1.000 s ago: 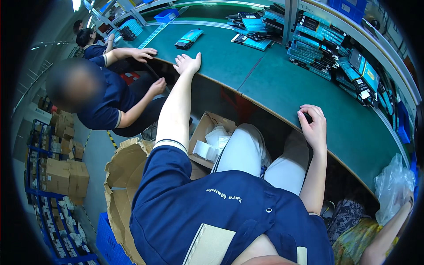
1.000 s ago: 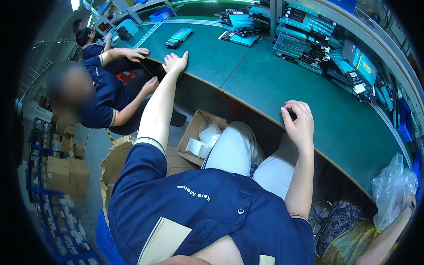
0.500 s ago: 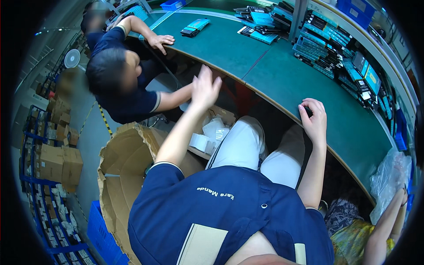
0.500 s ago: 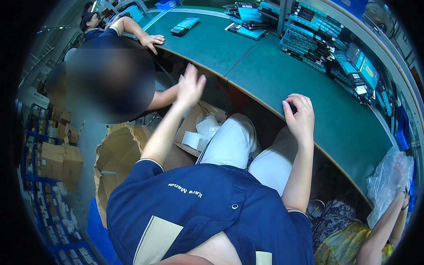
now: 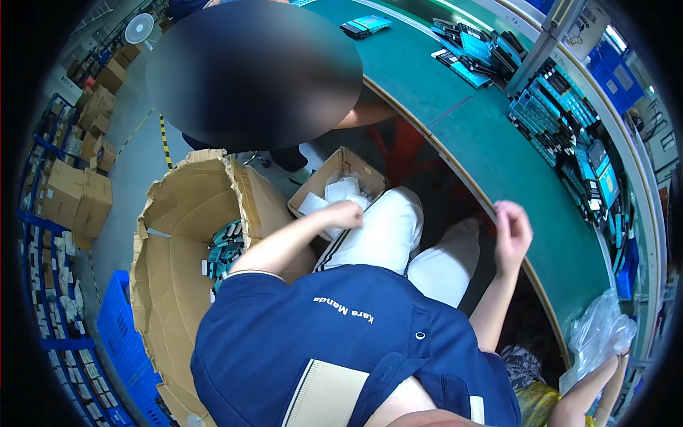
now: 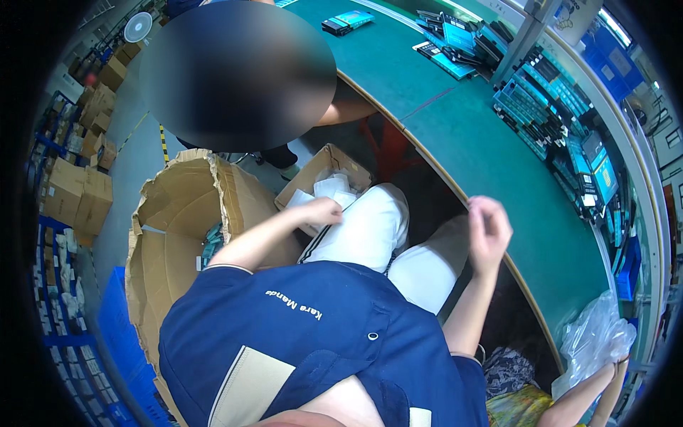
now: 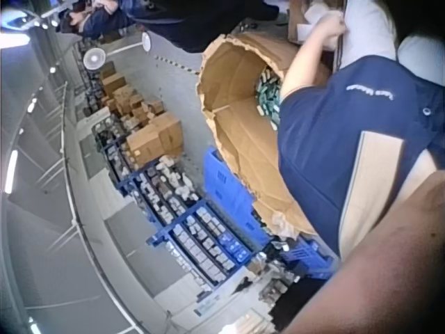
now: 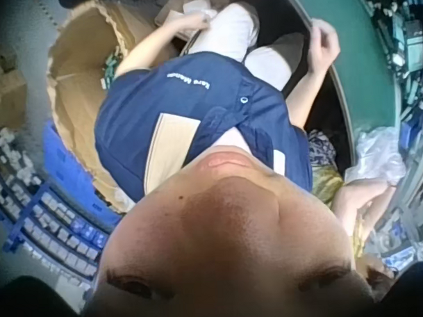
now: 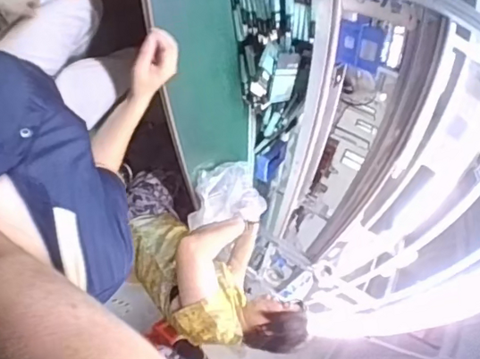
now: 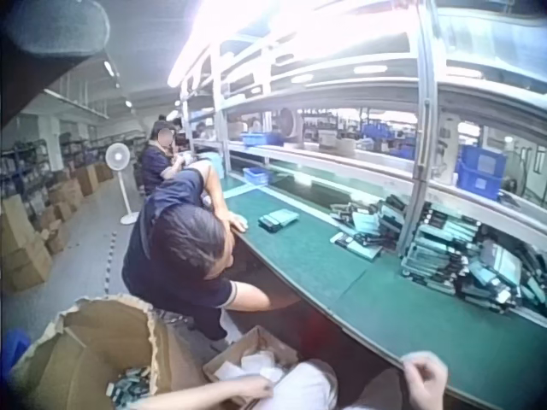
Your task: The recorder is assembling and packaging small electronic screen protectors into boxes on an assembly line.
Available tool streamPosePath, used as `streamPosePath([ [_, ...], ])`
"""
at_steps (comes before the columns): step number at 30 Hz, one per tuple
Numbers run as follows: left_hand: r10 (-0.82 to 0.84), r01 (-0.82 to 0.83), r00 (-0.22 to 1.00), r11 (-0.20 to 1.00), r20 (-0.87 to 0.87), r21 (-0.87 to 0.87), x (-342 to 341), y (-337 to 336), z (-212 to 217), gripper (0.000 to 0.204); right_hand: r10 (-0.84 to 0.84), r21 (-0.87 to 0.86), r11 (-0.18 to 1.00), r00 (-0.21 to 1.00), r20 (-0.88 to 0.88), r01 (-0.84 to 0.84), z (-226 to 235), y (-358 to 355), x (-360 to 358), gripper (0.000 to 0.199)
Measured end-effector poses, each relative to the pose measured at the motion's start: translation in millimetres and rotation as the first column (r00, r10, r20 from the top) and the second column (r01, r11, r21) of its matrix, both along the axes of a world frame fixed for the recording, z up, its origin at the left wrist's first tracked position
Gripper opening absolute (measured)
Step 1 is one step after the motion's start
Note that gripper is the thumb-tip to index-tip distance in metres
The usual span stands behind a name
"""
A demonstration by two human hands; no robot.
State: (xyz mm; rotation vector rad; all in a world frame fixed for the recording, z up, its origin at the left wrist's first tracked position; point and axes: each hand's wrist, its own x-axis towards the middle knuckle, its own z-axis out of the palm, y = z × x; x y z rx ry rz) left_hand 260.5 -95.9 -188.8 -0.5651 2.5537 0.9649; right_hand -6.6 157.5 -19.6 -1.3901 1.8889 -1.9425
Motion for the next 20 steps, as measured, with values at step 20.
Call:
streamPosePath([
  [20,0.788,-0.883,-0.362,-0.118,-0.498,0.454,399.3,4.9,-199.4,0.039,0.680,-0.587,0.647,-0.020,0.733,0.487,-130.1,-6.2,-75.5,0.055],
])
